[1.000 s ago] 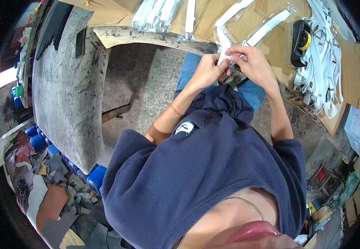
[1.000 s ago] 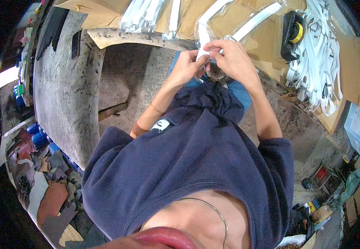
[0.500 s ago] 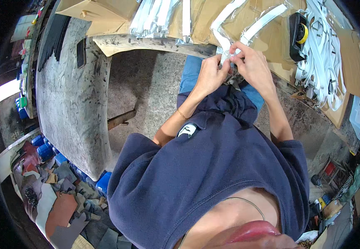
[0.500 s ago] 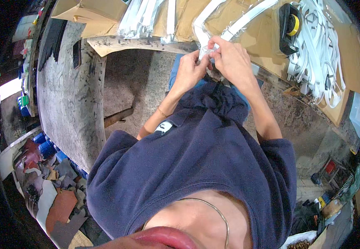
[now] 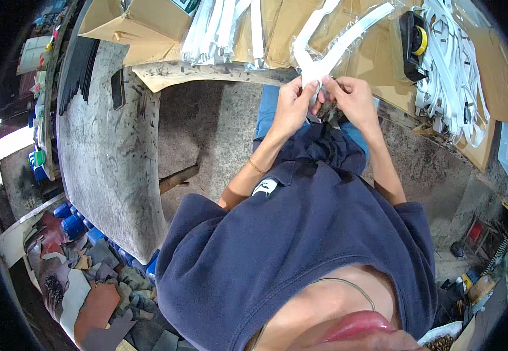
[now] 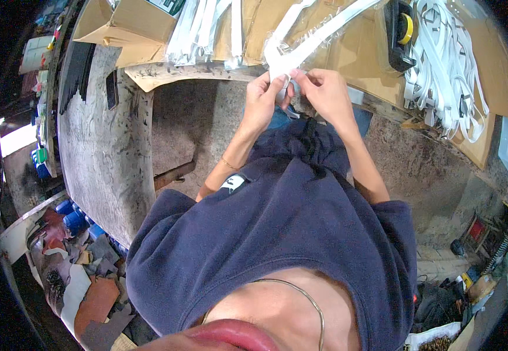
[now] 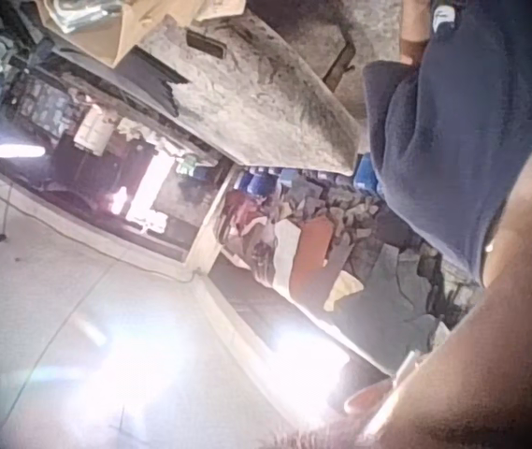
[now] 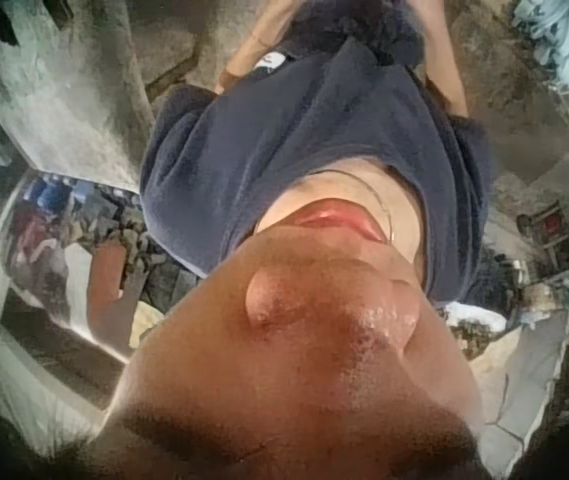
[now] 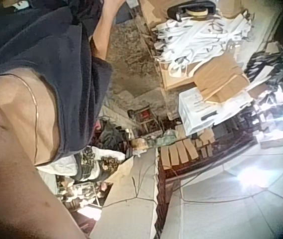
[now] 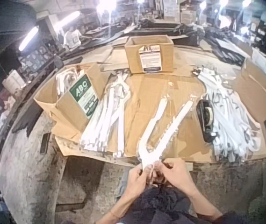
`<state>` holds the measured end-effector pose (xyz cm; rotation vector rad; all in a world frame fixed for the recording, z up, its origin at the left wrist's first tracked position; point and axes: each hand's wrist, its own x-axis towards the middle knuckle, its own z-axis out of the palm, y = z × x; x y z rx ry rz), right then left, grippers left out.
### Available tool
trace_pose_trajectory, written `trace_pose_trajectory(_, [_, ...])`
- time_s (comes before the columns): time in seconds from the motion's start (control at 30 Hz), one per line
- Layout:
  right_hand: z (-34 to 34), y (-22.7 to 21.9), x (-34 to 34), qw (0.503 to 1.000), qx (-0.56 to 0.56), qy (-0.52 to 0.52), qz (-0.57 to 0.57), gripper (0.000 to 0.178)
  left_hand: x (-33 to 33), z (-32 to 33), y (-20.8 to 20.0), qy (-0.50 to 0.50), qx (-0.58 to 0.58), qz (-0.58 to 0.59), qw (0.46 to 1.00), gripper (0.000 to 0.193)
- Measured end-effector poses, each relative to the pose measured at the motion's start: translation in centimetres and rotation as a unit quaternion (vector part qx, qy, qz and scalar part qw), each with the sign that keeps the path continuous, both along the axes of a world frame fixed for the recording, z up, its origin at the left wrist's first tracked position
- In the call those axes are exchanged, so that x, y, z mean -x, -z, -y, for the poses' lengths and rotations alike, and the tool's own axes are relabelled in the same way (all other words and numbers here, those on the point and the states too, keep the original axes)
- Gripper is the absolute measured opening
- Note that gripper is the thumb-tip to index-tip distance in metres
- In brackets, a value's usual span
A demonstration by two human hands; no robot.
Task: The recorder is assembling and organizing white leather or vinyl straps at a workshop table.
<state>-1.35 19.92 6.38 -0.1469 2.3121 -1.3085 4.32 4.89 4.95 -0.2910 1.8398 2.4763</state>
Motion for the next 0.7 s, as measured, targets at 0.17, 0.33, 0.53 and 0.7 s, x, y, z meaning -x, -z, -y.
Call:
trace_pose_trajectory(0.17, [0.3, 2.8, -1.2, 0.924, 0.369, 0.087, 0.056, 0.021, 0.0, -0.6, 0.4, 0.028, -0.076, -0.020, 0.997, 0.028])
trace_pose_trajectory(0.33, [1.0, 1.8, -1.8, 0.874, 0.456, 0.155, 0.059, 0.014, 0.7, -1.4, -0.8, -0.006, -0.041, 0.016, 0.999, 0.040])
trace_pose_trajectory(0.53, [1.2, 2.2, -1.8, 0.845, 0.501, 0.183, 0.051, 0.013, 1.2, -1.8, -0.9, -0.017, 0.015, 0.011, 1.000, 0.045])
trace_pose_trajectory(0.7, [1.4, 1.3, -1.5, 0.852, 0.490, 0.174, 0.063, 0.015, 1.6, -1.8, -0.5, -0.024, 0.024, 0.002, 0.999, 0.044])
